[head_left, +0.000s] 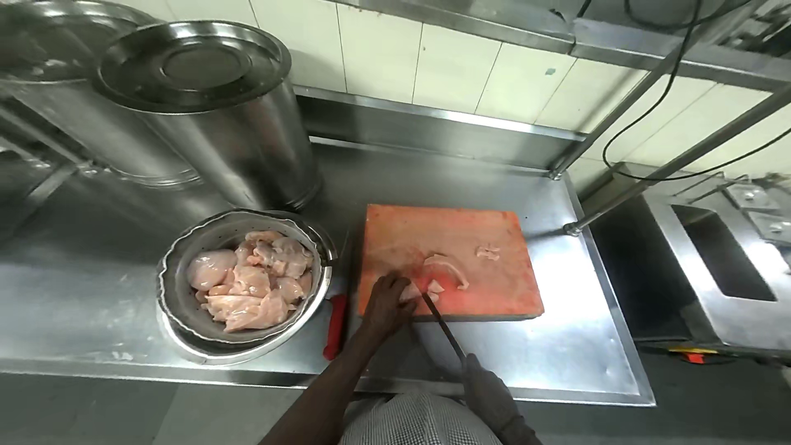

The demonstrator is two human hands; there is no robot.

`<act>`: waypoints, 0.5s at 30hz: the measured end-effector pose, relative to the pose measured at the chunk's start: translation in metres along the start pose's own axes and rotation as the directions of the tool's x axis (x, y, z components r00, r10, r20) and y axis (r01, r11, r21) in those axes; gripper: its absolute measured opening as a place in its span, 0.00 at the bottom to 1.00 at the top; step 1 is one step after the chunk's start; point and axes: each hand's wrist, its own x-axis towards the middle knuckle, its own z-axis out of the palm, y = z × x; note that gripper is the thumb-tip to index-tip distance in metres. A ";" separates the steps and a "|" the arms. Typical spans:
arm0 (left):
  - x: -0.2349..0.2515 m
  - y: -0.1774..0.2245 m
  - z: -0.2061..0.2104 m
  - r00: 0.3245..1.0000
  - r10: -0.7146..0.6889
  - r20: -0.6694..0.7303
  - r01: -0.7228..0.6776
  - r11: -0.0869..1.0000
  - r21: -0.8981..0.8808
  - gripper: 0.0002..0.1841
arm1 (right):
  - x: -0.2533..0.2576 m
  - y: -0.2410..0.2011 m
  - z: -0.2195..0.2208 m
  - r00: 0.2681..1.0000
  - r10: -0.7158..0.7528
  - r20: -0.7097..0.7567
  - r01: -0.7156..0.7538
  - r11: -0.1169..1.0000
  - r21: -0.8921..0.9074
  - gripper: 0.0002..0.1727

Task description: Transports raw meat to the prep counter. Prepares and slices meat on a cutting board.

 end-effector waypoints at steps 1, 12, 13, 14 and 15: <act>-0.002 -0.003 -0.002 1.000 0.021 -0.002 -0.021 1.000 -0.010 0.21 | -0.002 0.002 -0.002 1.000 -0.016 -0.015 0.016 1.000 0.011 0.23; -0.005 -0.010 0.002 0.999 0.047 -0.016 -0.047 0.998 -0.046 0.15 | 0.003 -0.044 -0.037 0.994 -0.105 -0.024 0.104 0.994 -0.043 0.21; -0.004 -0.011 0.003 0.999 0.048 -0.018 -0.049 0.998 -0.047 0.15 | 0.003 -0.046 -0.037 0.995 -0.096 -0.015 0.095 0.994 -0.053 0.21; -0.004 -0.012 0.004 0.999 0.049 -0.018 -0.050 0.998 -0.045 0.15 | 0.005 -0.048 -0.037 0.996 -0.088 -0.014 0.087 0.994 -0.064 0.21; -0.004 -0.013 0.004 0.999 0.048 -0.016 -0.049 0.998 -0.042 0.14 | 0.008 -0.051 -0.036 0.996 -0.085 -0.023 0.083 0.993 -0.080 0.21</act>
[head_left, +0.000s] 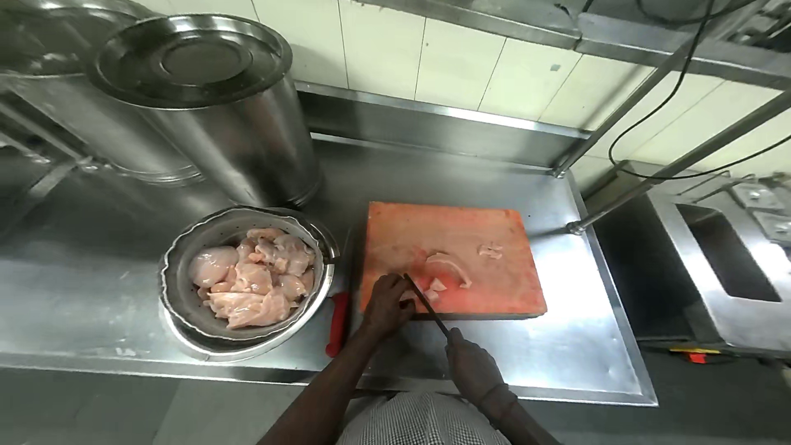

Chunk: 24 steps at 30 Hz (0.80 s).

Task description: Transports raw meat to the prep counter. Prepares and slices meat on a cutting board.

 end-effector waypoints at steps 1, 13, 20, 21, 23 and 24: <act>0.000 0.000 0.000 1.000 0.002 0.001 -0.002 1.000 0.001 0.14 | 0.005 -0.004 0.000 1.000 -0.003 -0.014 0.003 1.000 -0.013 0.21; 0.000 0.006 0.004 0.994 -0.032 -0.100 0.033 0.999 0.008 0.11 | 0.016 0.019 0.037 1.000 -0.006 -0.015 0.007 0.999 0.052 0.24; -0.015 -0.002 -0.016 0.996 -0.067 -0.050 0.066 0.997 -0.040 0.17 | -0.007 0.033 0.029 1.000 0.001 -0.026 0.001 0.998 0.064 0.22; -0.017 -0.003 -0.016 0.997 -0.050 -0.063 0.048 0.998 -0.035 0.15 | -0.007 0.027 0.026 0.998 -0.021 -0.067 0.026 0.996 0.081 0.21; -0.017 -0.004 -0.016 0.997 -0.038 -0.063 0.036 0.999 -0.030 0.12 | -0.005 0.013 0.017 0.997 -0.034 -0.065 0.039 0.997 0.072 0.21; -0.016 -0.003 -0.016 0.998 -0.040 -0.054 0.039 0.999 -0.030 0.12 | -0.005 0.007 0.012 0.999 -0.035 -0.040 0.037 0.998 0.059 0.21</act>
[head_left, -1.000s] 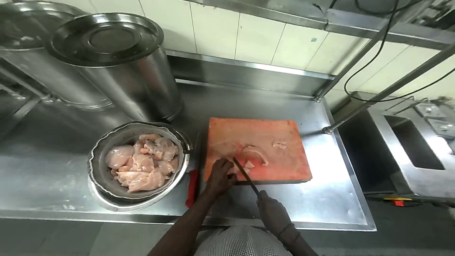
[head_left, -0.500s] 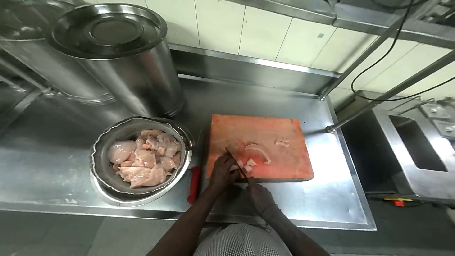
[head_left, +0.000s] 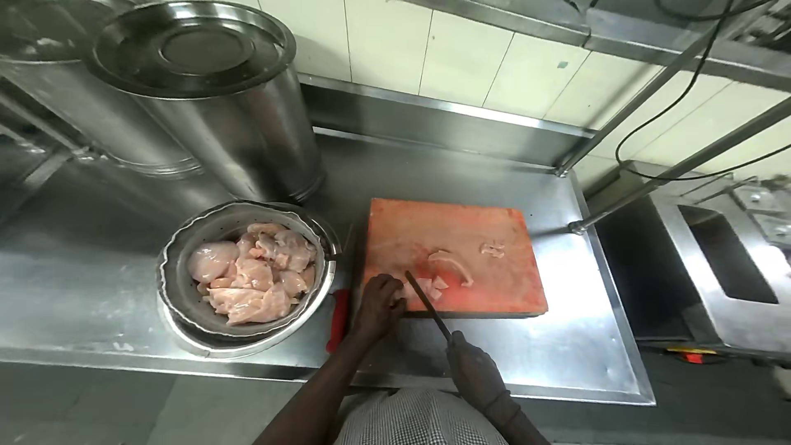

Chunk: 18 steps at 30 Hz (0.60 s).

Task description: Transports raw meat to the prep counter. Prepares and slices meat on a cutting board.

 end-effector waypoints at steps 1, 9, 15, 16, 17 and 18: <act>0.001 0.000 0.000 1.000 -0.007 0.014 0.007 1.000 0.001 0.12 | 0.000 -0.005 -0.004 1.000 0.003 0.027 -0.003 1.000 -0.016 0.21; 0.005 -0.003 0.003 0.999 -0.017 0.043 0.016 1.000 0.026 0.12 | 0.016 -0.022 -0.007 0.998 0.005 0.059 0.000 0.996 -0.085 0.22; 0.006 -0.002 0.003 0.999 -0.037 0.037 0.037 0.999 0.021 0.09 | 0.055 -0.047 0.000 0.999 -0.049 0.021 0.050 0.998 -0.035 0.20; 0.006 0.000 0.003 0.999 -0.044 0.032 0.043 0.999 0.029 0.10 | 0.052 -0.042 0.001 0.998 -0.052 0.035 0.053 0.998 -0.019 0.21; 0.006 0.002 0.003 0.998 -0.051 0.024 0.050 0.998 0.036 0.11 | 0.047 -0.033 0.005 0.997 -0.054 0.048 0.054 0.999 -0.003 0.23; 0.005 0.003 0.003 0.999 -0.051 0.010 0.051 0.998 0.035 0.11 | 0.041 -0.024 0.009 0.997 -0.046 0.069 0.046 0.999 0.008 0.24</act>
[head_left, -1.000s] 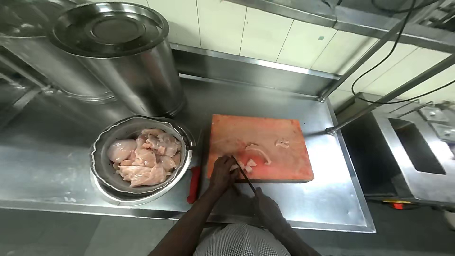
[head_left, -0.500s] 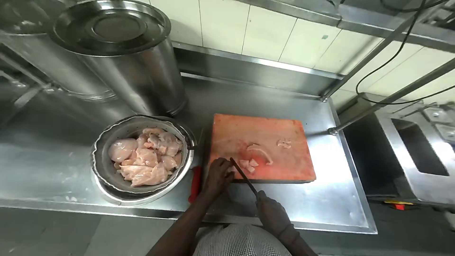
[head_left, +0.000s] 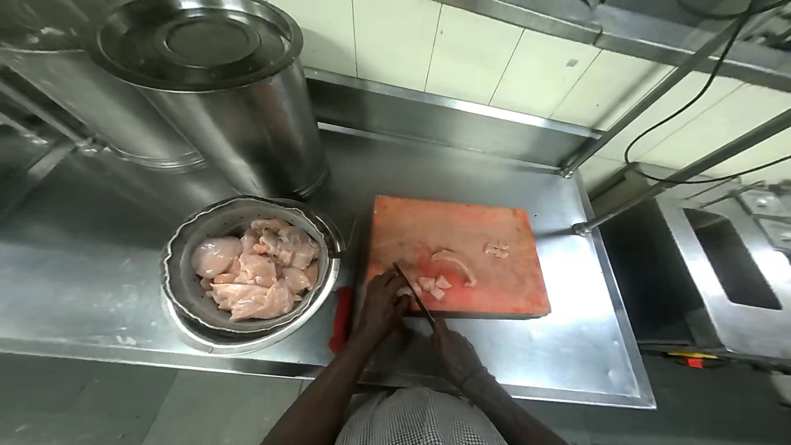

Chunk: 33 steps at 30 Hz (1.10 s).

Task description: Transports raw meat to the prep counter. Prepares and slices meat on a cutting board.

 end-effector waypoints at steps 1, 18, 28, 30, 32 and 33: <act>0.000 0.001 0.000 1.000 -0.004 -0.013 0.004 1.000 -0.008 0.11 | -0.007 0.010 0.005 1.000 0.015 0.022 -0.015 1.000 0.016 0.24; -0.001 0.005 -0.007 0.995 -0.059 0.080 0.067 0.991 -0.112 0.23 | -0.033 0.029 -0.023 0.996 0.026 -0.089 -0.021 0.998 0.060 0.19; 0.000 0.000 0.000 1.000 -0.003 0.017 0.005 0.997 -0.083 0.12 | -0.043 0.017 -0.025 0.999 0.036 0.018 -0.035 0.998 -0.045 0.20; 0.000 -0.002 0.000 1.000 0.012 0.015 -0.010 0.997 -0.079 0.11 | -0.041 0.016 -0.025 0.999 0.038 0.024 -0.037 0.998 -0.056 0.20; 0.000 -0.003 0.001 1.000 0.010 0.018 -0.008 0.996 -0.084 0.11 | -0.034 0.013 -0.022 0.999 0.039 0.018 -0.037 0.996 -0.081 0.20; 0.000 -0.004 0.002 1.000 0.009 0.013 -0.008 0.996 -0.084 0.11 | -0.029 0.010 -0.021 0.999 0.035 0.007 -0.035 0.996 -0.084 0.20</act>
